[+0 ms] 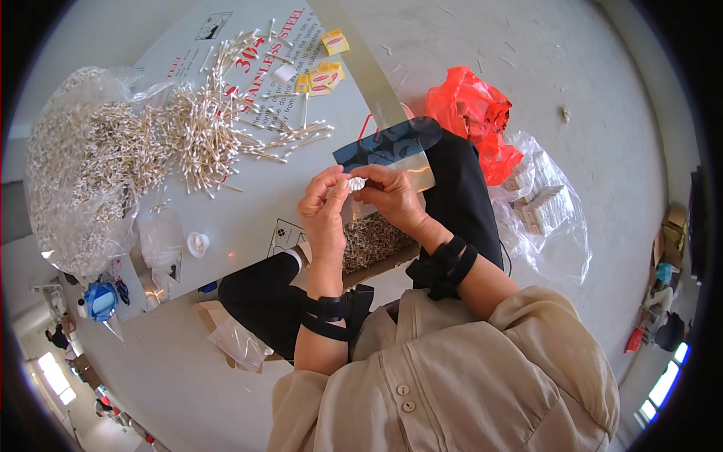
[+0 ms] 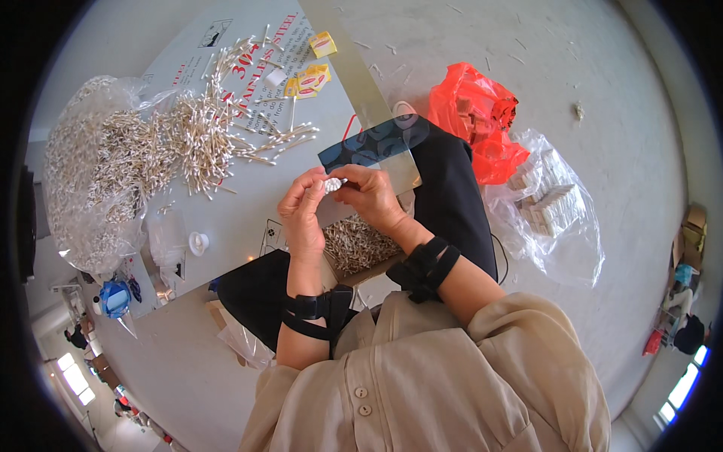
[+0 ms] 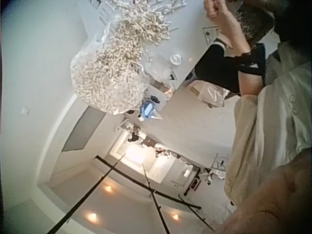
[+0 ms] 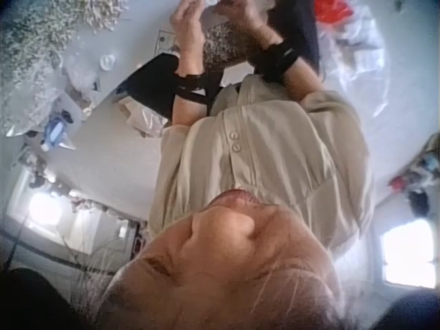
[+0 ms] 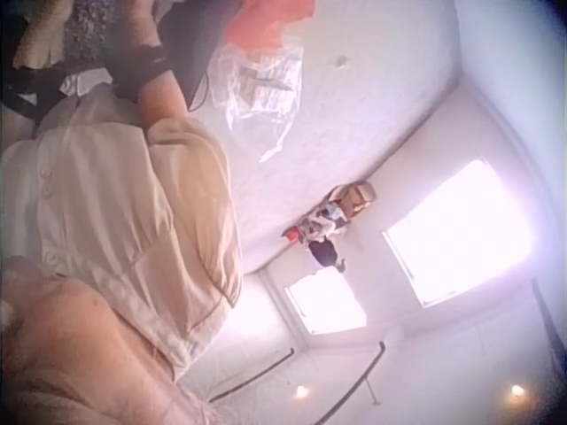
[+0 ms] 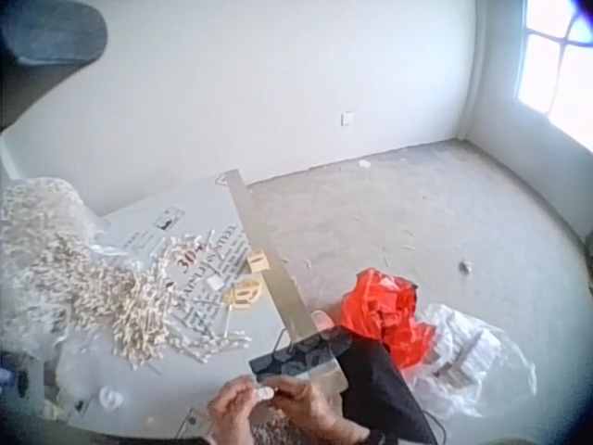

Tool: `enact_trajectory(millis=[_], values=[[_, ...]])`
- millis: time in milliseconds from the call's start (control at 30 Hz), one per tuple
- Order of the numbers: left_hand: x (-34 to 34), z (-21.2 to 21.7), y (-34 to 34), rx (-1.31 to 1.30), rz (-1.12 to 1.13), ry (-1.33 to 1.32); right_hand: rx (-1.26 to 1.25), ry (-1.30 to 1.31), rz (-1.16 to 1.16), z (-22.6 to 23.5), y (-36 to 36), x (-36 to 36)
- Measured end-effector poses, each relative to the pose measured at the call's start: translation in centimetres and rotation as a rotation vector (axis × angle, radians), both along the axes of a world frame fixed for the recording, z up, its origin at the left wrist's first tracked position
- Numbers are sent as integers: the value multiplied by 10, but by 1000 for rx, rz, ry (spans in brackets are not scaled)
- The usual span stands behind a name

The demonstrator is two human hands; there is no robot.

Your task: Arranging and packaging small white components into a plastic sleeve at a workbench.

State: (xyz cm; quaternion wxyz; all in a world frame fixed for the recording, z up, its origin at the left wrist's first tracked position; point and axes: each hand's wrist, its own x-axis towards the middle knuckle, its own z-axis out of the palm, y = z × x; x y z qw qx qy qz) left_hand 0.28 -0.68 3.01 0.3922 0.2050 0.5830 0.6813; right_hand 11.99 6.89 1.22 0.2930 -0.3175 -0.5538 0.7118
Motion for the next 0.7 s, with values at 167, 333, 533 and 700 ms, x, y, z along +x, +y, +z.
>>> enact_trajectory(millis=[167,333,533,700], values=[[2,-3,0,26,-14,-21,43,-57,0,0,-1,2],[4,2,4,-3,-43,-25,23,-25,-3,2,1,1],[-14,5,-4,123,-134,-61,124,-146,63,-2,12,2],[-24,32,-25,76,-320,397,-361,-226,-104,26,23,2]])
